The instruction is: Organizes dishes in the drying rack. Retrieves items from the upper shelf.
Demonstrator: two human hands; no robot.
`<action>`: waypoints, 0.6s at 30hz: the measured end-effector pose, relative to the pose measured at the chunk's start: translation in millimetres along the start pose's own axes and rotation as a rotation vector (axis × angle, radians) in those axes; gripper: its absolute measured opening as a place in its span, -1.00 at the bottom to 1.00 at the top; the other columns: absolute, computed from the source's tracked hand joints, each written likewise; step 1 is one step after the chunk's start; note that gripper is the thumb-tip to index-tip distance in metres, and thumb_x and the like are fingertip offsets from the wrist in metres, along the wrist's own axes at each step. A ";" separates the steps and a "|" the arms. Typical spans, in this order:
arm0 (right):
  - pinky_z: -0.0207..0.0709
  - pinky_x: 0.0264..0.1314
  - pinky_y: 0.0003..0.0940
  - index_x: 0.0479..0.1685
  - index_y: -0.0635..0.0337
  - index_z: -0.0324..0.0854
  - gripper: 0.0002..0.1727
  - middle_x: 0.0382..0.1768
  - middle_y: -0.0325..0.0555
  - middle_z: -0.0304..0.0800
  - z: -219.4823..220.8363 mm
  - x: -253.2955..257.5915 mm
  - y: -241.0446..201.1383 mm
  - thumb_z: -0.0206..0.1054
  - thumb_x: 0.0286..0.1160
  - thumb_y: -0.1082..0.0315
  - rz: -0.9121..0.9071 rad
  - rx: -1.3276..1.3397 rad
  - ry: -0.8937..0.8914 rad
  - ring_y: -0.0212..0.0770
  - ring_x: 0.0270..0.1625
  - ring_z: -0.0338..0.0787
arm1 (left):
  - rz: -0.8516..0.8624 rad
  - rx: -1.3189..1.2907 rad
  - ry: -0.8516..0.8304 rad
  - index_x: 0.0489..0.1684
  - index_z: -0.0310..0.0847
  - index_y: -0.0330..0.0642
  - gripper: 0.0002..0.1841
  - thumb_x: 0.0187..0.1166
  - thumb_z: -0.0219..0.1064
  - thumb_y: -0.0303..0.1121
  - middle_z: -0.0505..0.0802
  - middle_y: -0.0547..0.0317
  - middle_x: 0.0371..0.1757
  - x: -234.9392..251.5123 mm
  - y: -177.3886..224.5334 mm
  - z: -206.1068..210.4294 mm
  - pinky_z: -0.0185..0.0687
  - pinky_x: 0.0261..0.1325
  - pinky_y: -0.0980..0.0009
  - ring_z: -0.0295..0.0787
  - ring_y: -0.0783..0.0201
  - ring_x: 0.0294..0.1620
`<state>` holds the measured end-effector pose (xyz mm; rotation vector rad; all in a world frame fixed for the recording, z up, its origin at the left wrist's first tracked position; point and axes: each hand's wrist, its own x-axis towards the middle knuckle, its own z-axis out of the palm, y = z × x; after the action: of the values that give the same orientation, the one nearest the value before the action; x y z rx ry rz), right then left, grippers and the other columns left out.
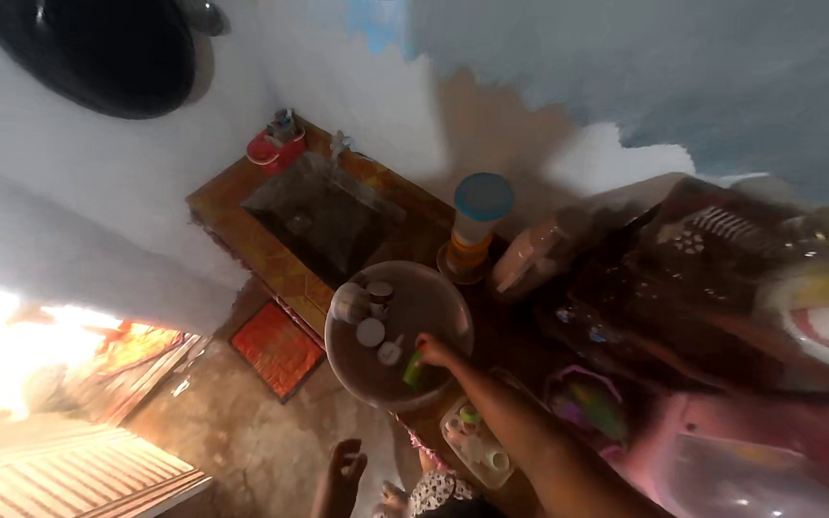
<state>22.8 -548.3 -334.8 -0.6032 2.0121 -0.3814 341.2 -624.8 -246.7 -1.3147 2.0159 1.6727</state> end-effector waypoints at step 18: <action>0.38 0.64 0.10 0.75 0.27 0.27 0.09 0.54 0.46 0.45 -2.0 -105.5 -23.2 0.75 -0.01 0.47 -0.297 0.294 0.321 0.32 0.57 0.50 | 0.434 0.187 -0.130 0.68 0.34 -0.17 -0.31 0.52 0.51 -0.34 0.64 -0.30 0.48 103.9 151.2 9.1 0.68 0.38 -0.01 0.71 -0.09 0.38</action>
<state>70.5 -508.4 -246.4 -0.6872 2.1128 -0.9883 167.3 -674.2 -214.1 -0.7233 2.4295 1.6248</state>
